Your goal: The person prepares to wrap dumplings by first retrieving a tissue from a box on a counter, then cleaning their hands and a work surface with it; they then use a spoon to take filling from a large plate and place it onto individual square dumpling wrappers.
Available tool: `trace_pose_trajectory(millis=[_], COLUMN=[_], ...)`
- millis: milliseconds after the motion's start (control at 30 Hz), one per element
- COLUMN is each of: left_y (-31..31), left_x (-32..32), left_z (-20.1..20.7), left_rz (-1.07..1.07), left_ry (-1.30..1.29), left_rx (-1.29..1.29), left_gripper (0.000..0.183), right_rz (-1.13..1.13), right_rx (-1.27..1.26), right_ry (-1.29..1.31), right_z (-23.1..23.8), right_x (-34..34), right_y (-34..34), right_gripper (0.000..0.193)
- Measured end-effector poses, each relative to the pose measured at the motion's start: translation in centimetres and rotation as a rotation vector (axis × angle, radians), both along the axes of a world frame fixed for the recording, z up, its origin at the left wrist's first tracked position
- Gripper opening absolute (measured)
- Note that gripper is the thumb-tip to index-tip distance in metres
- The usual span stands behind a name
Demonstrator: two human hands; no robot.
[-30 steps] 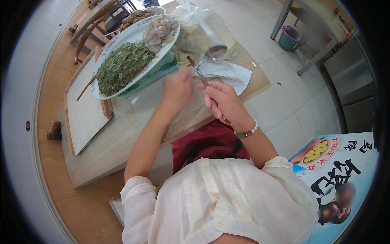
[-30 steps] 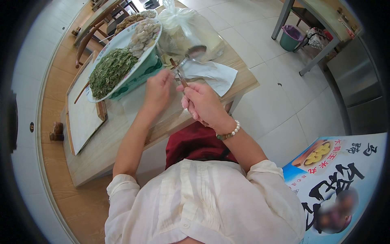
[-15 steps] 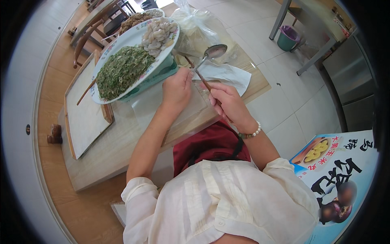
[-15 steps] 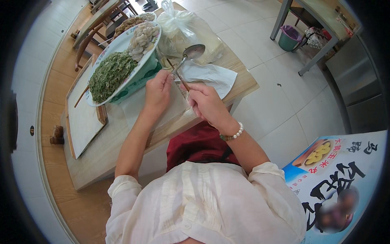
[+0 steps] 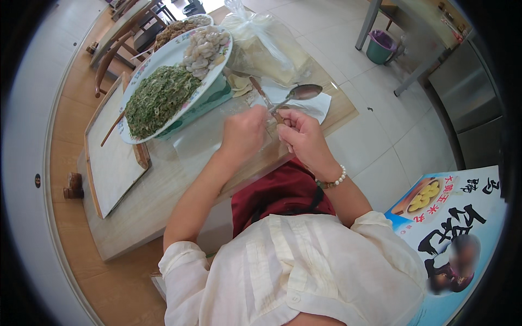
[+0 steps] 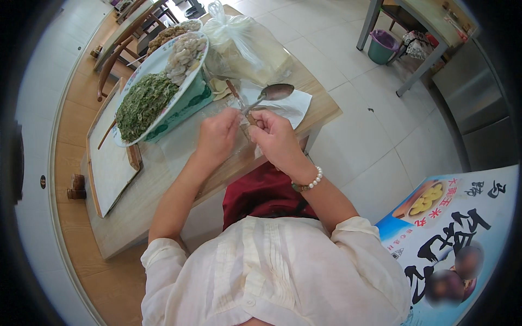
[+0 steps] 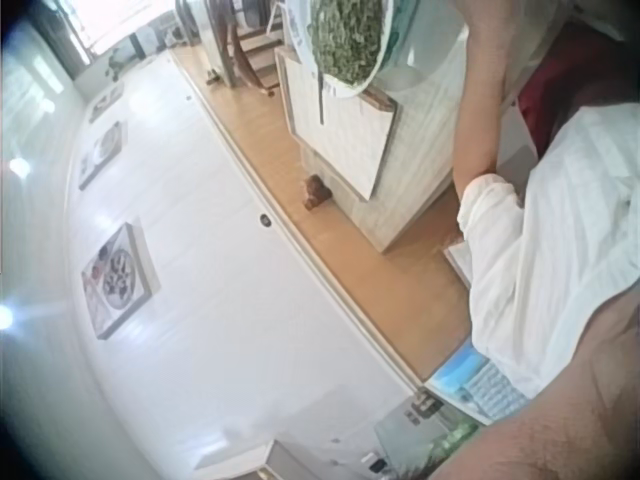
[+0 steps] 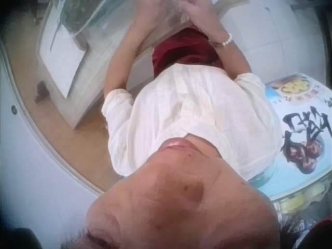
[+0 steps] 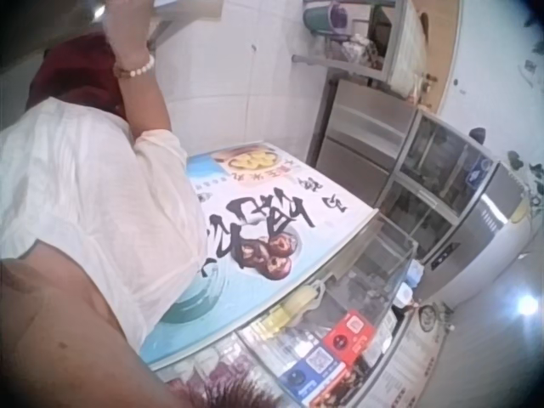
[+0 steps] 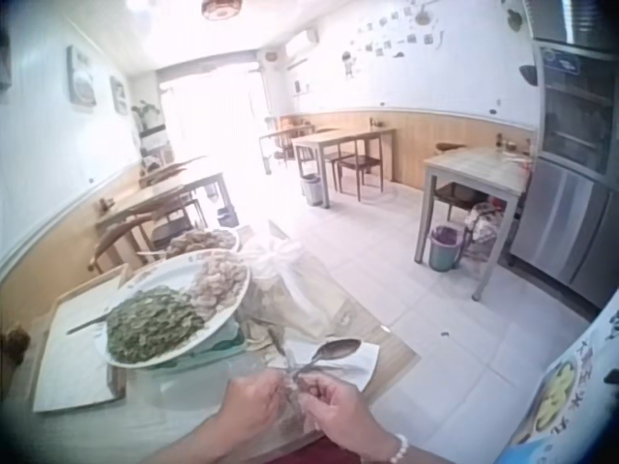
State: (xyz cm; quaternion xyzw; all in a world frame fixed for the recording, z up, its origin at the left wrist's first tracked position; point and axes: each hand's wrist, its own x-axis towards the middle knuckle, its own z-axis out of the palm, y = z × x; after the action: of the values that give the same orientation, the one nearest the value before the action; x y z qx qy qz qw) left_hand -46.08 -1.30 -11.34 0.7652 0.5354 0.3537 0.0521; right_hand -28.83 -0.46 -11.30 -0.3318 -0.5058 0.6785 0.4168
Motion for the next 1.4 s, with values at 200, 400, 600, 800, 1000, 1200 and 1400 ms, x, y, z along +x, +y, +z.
trace_pose_trajectory(millis=[200, 400, 600, 800, 1000, 1200, 1400], left_y=[0.2, 0.5, 0.5, 1.5, 0.5, -0.2, 0.1], left_x=[0.3, 0.1, 0.2, -0.1, 0.5, 0.1, 0.5], left_z=[0.3, 0.3, 0.7, 0.4, 2.2, 1.8, 1.9], left_rz=[0.027, 0.093, 0.102, 0.141, 0.034, 0.134, 0.205], left_ry=[0.05, -0.04, -0.071, -0.086, -0.774, -0.581, -0.289], left_rx=[0.037, 0.034, 0.0, 0.026, -0.41, -0.367, -0.111], left_gripper=[0.01, 0.009, 0.008, 0.006, 0.018, 0.017, 0.016], right_rz=[-0.036, -0.006, 0.002, 0.017, 0.046, 0.089, 0.076], right_rx=[-0.052, -0.134, -0.157, -0.172, -0.197, -0.24, -0.204], right_ry=[0.028, 0.1, 0.146, 0.129, 0.16, 0.189, 0.151], right_z=[0.2, 1.0, 1.1, 1.3, 0.9, 1.4, 1.9], right_x=[0.2, 0.5, 0.7, 0.8, 0.4, -0.3, -0.1], right_y=[-0.3, -0.5, -0.3, -0.6, -0.3, -0.8, -2.2], right_gripper=[0.026, 0.026, 0.026, 0.025, 0.023, 0.023, 0.024])
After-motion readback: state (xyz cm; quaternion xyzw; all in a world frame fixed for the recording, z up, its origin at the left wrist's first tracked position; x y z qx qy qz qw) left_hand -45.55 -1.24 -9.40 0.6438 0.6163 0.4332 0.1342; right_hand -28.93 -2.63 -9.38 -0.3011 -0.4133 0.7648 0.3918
